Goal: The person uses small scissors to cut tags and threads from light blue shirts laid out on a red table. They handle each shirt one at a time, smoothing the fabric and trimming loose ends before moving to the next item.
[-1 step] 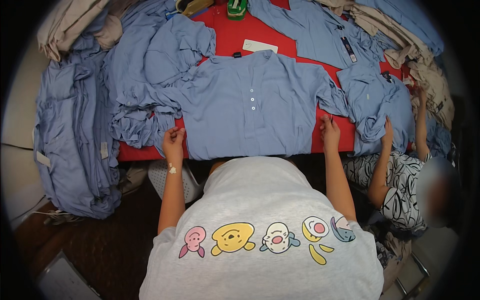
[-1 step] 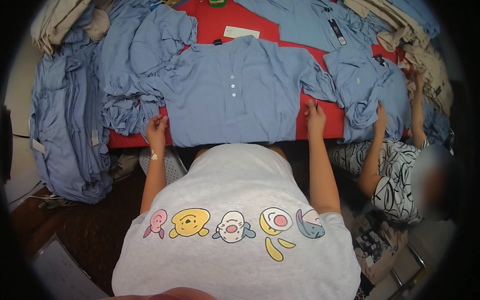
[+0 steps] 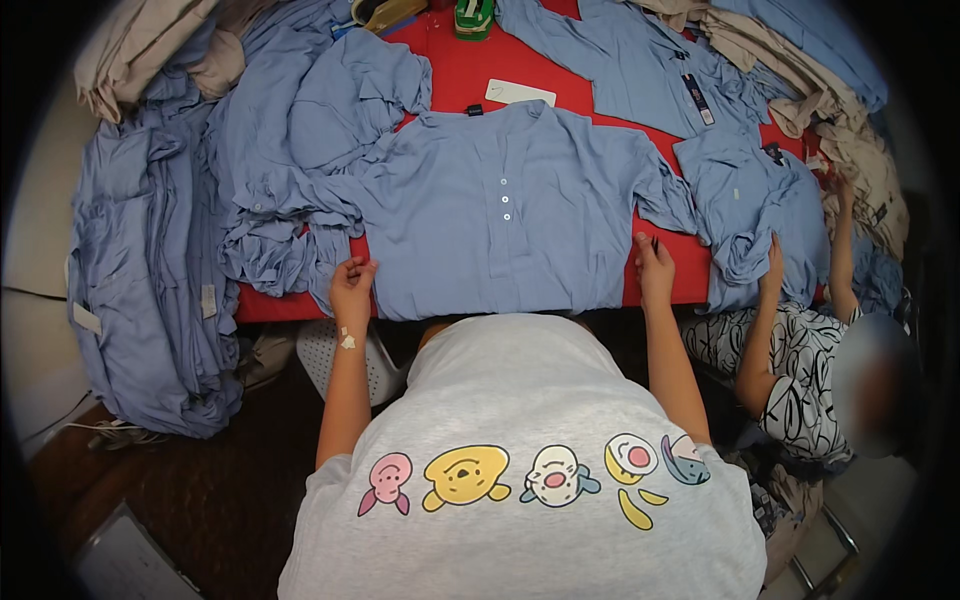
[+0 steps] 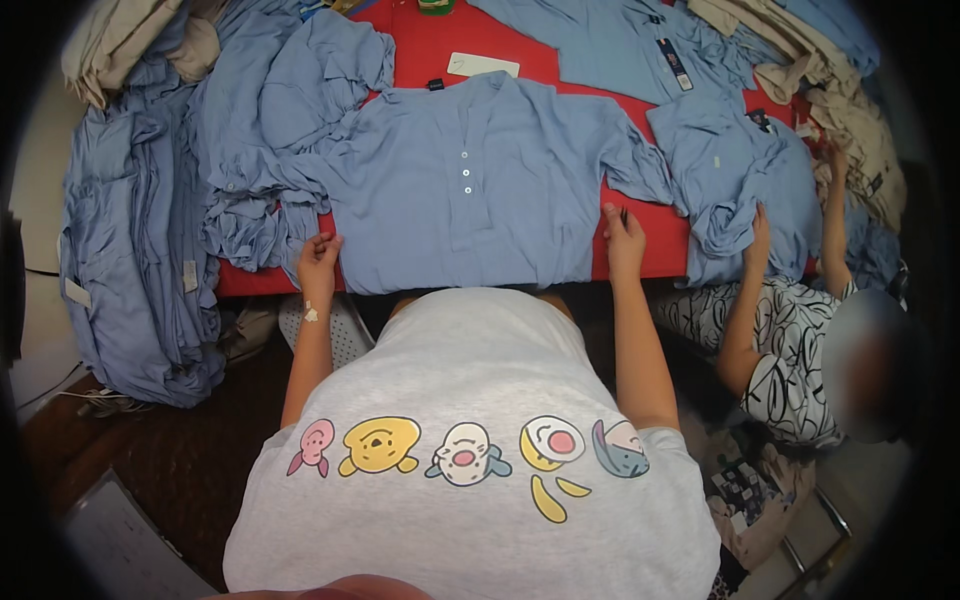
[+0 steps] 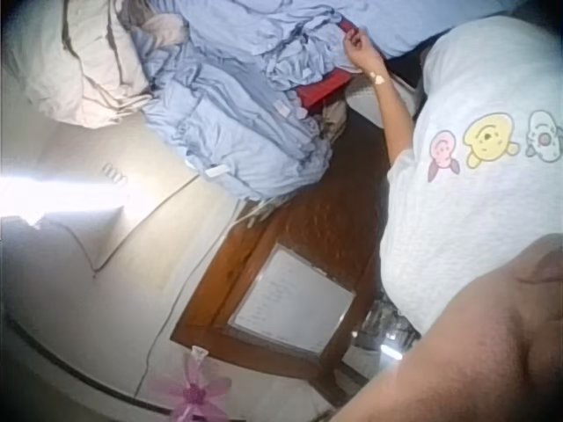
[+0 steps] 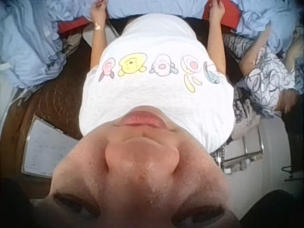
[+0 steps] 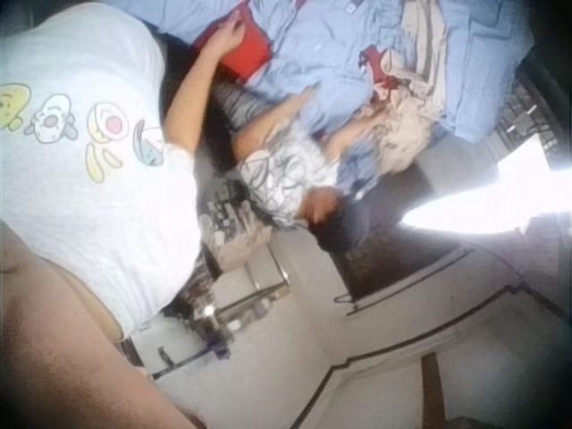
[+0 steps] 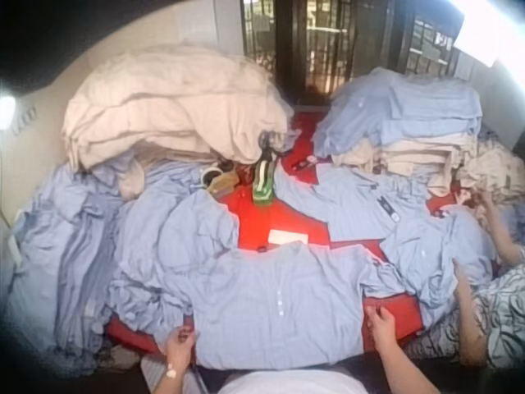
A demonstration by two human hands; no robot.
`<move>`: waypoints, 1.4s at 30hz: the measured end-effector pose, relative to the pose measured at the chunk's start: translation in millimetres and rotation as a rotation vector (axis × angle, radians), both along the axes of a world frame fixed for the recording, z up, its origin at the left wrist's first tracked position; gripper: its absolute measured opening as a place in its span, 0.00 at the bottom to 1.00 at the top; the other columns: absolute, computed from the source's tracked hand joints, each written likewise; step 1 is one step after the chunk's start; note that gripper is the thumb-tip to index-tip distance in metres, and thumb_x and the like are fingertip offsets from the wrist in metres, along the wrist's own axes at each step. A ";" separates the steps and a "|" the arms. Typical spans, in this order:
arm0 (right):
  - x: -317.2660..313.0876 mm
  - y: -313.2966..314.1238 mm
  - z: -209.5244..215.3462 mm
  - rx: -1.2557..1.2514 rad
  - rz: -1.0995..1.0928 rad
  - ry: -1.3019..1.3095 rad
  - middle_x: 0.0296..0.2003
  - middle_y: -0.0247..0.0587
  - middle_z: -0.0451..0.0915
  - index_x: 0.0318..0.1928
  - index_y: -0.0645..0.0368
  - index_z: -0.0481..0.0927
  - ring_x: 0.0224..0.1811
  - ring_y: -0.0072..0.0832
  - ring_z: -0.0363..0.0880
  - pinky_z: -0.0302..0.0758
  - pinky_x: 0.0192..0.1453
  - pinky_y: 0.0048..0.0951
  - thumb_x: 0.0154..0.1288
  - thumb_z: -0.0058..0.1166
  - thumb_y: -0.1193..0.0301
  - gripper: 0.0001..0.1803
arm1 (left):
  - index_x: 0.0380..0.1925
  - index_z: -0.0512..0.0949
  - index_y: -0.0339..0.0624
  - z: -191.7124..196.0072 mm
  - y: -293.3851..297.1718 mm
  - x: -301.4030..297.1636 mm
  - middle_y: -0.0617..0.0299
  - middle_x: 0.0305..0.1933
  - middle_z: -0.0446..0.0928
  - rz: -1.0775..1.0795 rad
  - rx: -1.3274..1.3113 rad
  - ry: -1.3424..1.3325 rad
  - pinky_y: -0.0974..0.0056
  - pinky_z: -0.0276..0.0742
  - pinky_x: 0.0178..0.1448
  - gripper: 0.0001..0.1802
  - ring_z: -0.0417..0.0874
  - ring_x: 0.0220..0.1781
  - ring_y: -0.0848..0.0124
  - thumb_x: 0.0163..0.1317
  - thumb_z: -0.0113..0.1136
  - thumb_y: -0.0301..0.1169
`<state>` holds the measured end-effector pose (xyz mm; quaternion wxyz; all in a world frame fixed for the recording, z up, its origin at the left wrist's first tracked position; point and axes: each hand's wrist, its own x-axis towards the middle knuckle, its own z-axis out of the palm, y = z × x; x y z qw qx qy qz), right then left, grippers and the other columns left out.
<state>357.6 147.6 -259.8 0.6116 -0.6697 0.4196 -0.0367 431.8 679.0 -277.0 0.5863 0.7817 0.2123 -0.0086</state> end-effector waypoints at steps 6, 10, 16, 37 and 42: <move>21.9 29.1 -6.6 -0.110 0.240 -0.008 0.23 0.28 0.71 0.33 0.64 0.79 0.25 0.17 0.65 0.62 0.29 0.26 0.69 0.69 0.63 0.18 | 0.37 0.82 0.31 17.7 -27.0 4.0 0.57 0.34 0.79 -0.213 0.449 0.060 0.61 0.76 0.42 0.21 0.78 0.33 0.65 0.58 0.78 0.38; 35.5 11.1 -3.4 -0.506 0.089 -0.127 0.25 0.26 0.71 0.34 0.63 0.79 0.28 0.17 0.67 0.67 0.34 0.23 0.69 0.69 0.67 0.14 | 0.38 0.81 0.36 41.0 -29.5 18.6 0.54 0.40 0.80 -0.197 0.737 0.008 0.56 0.77 0.46 0.13 0.81 0.40 0.55 0.60 0.73 0.33; 125.6 48.8 62.9 -0.681 0.474 -0.303 0.39 0.42 0.85 0.43 0.62 0.84 0.37 0.34 0.81 0.76 0.43 0.32 0.64 0.68 0.69 0.12 | 0.42 0.81 0.41 71.8 -104.8 39.9 0.56 0.47 0.80 -0.677 0.710 -0.471 0.53 0.76 0.55 0.11 0.81 0.50 0.53 0.60 0.69 0.27; 246.7 137.6 18.6 -0.737 0.948 -0.344 0.43 0.44 0.83 0.46 0.60 0.83 0.43 0.40 0.84 0.80 0.48 0.37 0.67 0.64 0.71 0.10 | 0.37 0.81 0.43 16.1 -207.2 59.7 0.62 0.47 0.80 -0.918 0.392 -0.639 0.57 0.79 0.55 0.08 0.80 0.52 0.60 0.61 0.71 0.30; 271.6 125.2 22.1 -0.496 0.975 -0.190 0.42 0.38 0.83 0.42 0.61 0.87 0.41 0.30 0.83 0.79 0.49 0.29 0.63 0.67 0.74 0.08 | 0.36 0.81 0.40 16.7 -204.8 65.1 0.59 0.45 0.79 -0.941 0.310 -0.608 0.57 0.79 0.54 0.08 0.80 0.50 0.57 0.60 0.72 0.27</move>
